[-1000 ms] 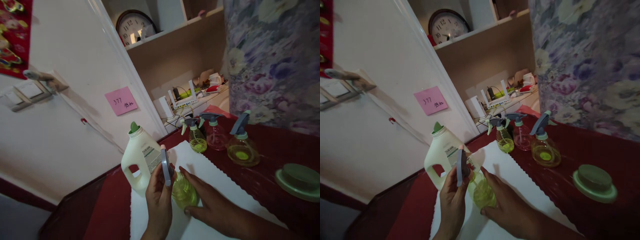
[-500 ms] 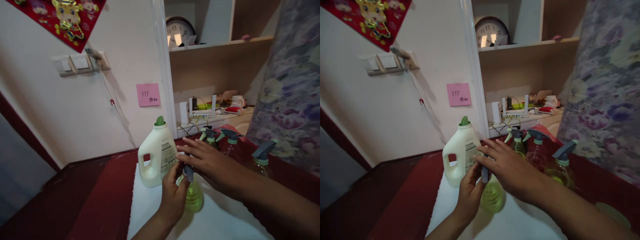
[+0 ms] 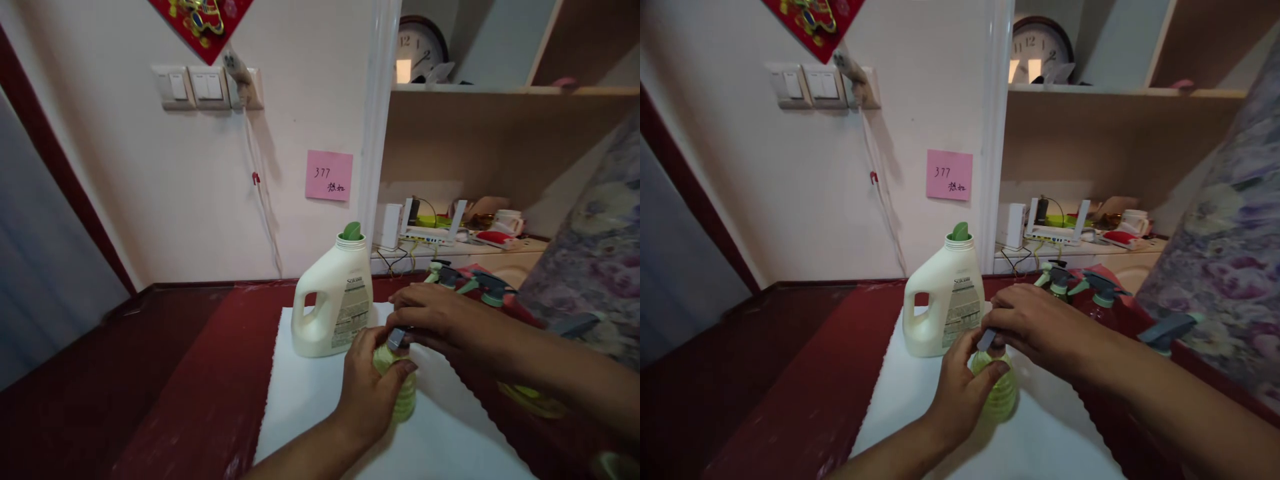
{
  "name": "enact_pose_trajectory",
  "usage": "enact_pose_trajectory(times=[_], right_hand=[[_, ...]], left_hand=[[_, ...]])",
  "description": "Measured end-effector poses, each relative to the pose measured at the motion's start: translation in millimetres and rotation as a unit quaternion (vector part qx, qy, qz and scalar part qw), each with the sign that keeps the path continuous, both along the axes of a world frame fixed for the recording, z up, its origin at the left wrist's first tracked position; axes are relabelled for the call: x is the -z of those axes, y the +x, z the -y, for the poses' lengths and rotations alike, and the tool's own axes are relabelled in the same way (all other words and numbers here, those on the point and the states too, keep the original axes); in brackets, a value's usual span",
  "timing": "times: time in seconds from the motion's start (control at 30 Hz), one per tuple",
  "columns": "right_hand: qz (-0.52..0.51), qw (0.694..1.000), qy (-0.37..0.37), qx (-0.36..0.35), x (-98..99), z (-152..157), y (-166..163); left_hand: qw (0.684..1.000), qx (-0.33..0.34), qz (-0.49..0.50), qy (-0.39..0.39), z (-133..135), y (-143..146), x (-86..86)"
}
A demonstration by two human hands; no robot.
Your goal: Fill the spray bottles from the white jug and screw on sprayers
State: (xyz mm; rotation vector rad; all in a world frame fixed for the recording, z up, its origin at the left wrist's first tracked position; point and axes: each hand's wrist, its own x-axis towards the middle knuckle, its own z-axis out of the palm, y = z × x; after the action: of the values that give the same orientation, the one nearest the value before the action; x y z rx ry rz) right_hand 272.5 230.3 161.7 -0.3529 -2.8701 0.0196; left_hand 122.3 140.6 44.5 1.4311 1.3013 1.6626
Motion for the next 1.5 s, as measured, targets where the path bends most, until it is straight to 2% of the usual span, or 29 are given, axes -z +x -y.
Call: enact_pose_trajectory(times=[0.17,0.3,0.4,0.53,0.63,0.7,0.83,1.07,1.17,1.33,1.5], right_hand=[[0.017,0.998,-0.05,0.031,0.2,4.2,0.9],[0.011,0.996,-0.065,0.054,0.8,8.9,-0.8],[0.004,0.996,-0.077,0.053,2.0,10.7,-2.8],[-0.011,0.996,-0.08,0.047,3.5,11.2,-3.2],[-0.024,0.996,-0.08,0.04,5.0,10.7,-1.4],[-0.028,0.996,-0.076,0.037,6.4,9.7,0.0],[-0.023,0.995,-0.078,0.05,9.4,7.4,1.4],[-0.048,0.993,-0.084,0.064,7.3,13.7,-2.1],[-0.064,0.992,-0.082,0.07,4.3,16.4,-3.7],[-0.061,0.992,-0.069,0.087,0.1,16.8,-4.0],[-0.044,0.993,-0.042,0.097,-3.3,17.8,-3.5]], left_hand=[[1.0,-0.008,0.004,-0.012,0.5,1.6,-5.9],[0.995,0.009,0.084,-0.045,-1.0,5.7,-14.6],[0.993,-0.006,0.108,-0.055,-2.0,8.6,-19.8],[0.994,0.004,0.097,-0.048,-2.6,6.6,-19.6],[0.999,0.015,0.037,-0.033,-3.4,0.3,-15.7],[0.999,0.039,0.003,-0.017,-3.8,-4.3,-13.4],[0.996,0.084,0.002,-0.001,-3.4,-8.1,-13.8],[0.998,0.015,0.02,-0.053,-7.7,-1.4,-24.0],[0.999,0.006,0.012,-0.045,-12.3,-3.6,-22.6],[0.998,0.05,-0.026,-0.008,-19.3,-15.7,-17.8],[0.989,0.133,-0.053,-0.029,-21.5,-25.8,-15.9]])
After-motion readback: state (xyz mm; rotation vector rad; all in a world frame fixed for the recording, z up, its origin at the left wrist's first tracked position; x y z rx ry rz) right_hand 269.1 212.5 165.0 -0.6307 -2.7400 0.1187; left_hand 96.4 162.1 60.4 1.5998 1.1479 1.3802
